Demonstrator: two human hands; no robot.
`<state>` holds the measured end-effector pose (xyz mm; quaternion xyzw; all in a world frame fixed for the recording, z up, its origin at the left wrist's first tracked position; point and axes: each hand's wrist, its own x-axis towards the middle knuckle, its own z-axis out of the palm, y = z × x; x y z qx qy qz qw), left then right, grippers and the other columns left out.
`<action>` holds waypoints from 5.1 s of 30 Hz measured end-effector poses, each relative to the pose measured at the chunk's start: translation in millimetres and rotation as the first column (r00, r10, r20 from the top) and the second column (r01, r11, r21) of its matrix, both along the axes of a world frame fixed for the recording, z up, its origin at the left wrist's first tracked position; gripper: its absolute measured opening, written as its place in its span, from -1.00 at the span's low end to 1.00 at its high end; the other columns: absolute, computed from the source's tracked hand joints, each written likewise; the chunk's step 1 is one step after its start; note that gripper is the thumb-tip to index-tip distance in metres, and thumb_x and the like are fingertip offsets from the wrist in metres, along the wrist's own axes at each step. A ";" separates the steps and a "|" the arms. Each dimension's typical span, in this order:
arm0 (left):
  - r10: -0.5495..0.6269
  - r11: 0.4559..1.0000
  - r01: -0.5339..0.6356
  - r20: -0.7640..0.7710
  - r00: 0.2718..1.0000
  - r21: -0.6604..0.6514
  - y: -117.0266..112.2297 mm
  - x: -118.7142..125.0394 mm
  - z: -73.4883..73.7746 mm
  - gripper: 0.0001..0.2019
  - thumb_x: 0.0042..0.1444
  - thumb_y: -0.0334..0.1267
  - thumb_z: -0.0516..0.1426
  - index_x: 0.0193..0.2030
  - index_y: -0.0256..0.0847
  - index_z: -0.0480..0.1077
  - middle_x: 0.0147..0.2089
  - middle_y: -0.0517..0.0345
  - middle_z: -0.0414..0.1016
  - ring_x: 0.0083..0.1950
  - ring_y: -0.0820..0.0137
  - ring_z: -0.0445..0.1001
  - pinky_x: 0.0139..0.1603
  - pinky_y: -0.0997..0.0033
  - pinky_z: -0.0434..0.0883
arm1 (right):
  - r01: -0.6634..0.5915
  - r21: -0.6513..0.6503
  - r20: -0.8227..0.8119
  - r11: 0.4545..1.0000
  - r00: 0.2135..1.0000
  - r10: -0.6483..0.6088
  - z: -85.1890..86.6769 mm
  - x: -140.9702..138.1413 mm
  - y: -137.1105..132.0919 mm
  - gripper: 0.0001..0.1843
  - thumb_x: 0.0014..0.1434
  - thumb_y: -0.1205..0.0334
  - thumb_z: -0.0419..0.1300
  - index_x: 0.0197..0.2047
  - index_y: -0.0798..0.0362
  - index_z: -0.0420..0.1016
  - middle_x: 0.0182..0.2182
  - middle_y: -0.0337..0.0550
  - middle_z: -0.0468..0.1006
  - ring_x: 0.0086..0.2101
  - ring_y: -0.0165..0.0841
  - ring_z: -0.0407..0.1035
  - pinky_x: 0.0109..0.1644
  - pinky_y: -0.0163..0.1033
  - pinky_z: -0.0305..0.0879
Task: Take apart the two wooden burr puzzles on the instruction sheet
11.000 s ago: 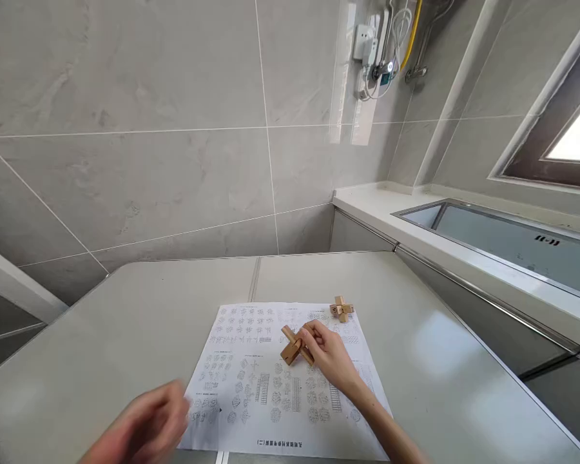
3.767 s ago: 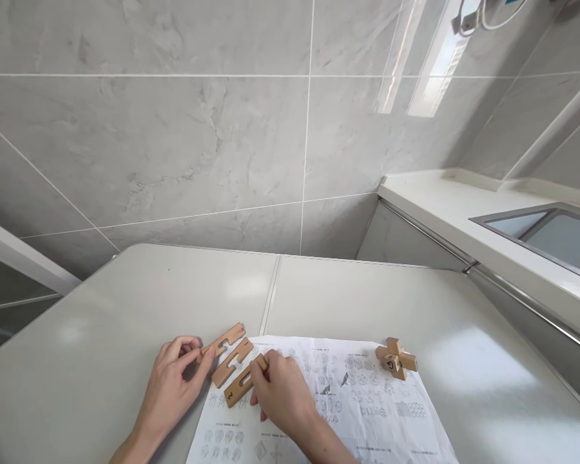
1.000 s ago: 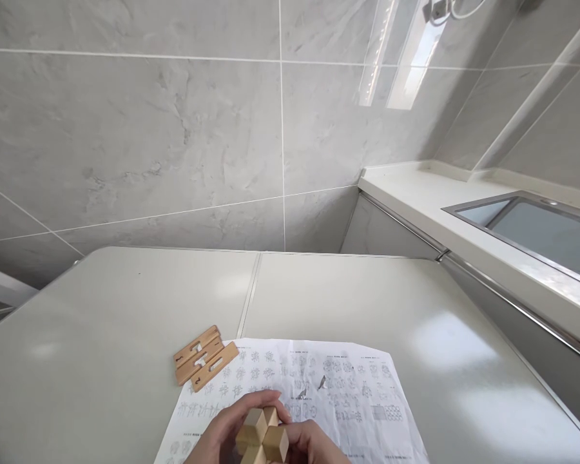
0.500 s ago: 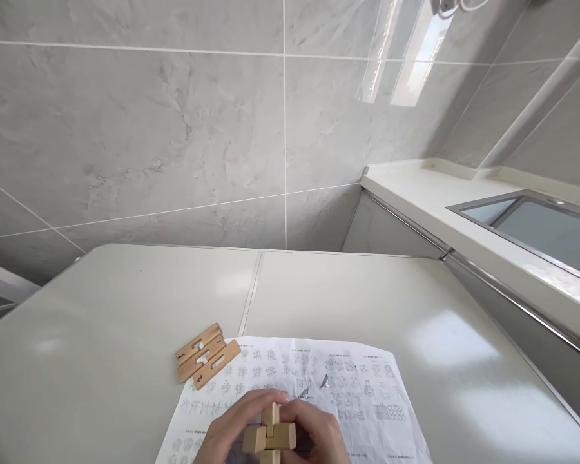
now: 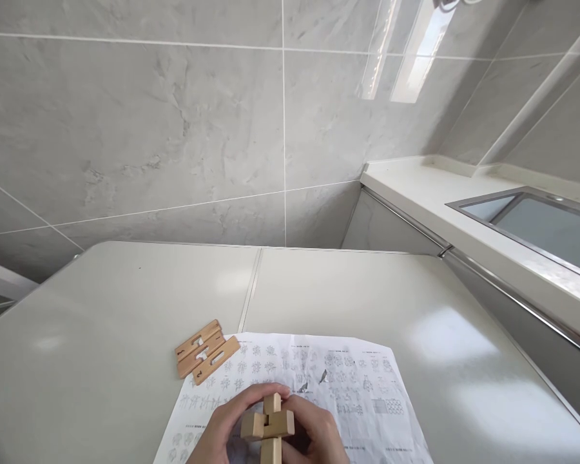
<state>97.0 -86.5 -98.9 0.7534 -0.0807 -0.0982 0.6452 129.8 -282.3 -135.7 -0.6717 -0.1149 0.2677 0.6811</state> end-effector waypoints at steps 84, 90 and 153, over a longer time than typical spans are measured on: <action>0.090 0.996 -0.091 -0.029 0.995 -0.019 -6.7 7.2 30.0 -0.48 0.49 0.26 -0.01 -0.14 -0.16 0.46 -0.19 0.04 0.39 -0.19 0.25 0.35 -0.12 0.32 0.29 | 0.129 -0.007 0.822 0.992 0.566 -0.068 16.9 19.9 -9.9 -0.88 0.53 0.12 0.21 0.07 -0.11 0.42 -0.16 -0.06 0.64 -0.14 -0.09 0.52 -0.06 0.01 0.50; -0.058 0.981 0.035 -0.115 0.992 -0.188 3.9 10.4 24.6 -0.48 0.43 0.32 0.06 -0.17 -0.17 0.38 -0.19 0.12 0.23 -0.22 0.32 0.22 -0.19 0.36 0.19 | 0.103 0.019 0.795 0.994 0.602 -0.077 13.4 15.6 -7.6 -0.84 0.55 0.02 0.18 0.05 -0.11 0.41 -0.17 -0.08 0.63 -0.15 -0.12 0.50 -0.07 -0.01 0.48; -0.050 0.989 0.024 -0.183 0.982 -0.143 22.4 14.5 27.1 -0.35 0.15 0.40 0.32 -0.18 -0.28 0.70 -0.37 0.10 0.42 -0.39 0.41 0.39 -0.35 0.45 0.35 | 0.021 -0.116 0.581 0.993 0.812 0.051 -2.8 2.1 -22.4 -0.87 0.47 0.07 0.28 0.01 -0.12 0.50 -0.36 -0.23 0.63 -0.42 -0.31 0.51 -0.27 -0.33 0.47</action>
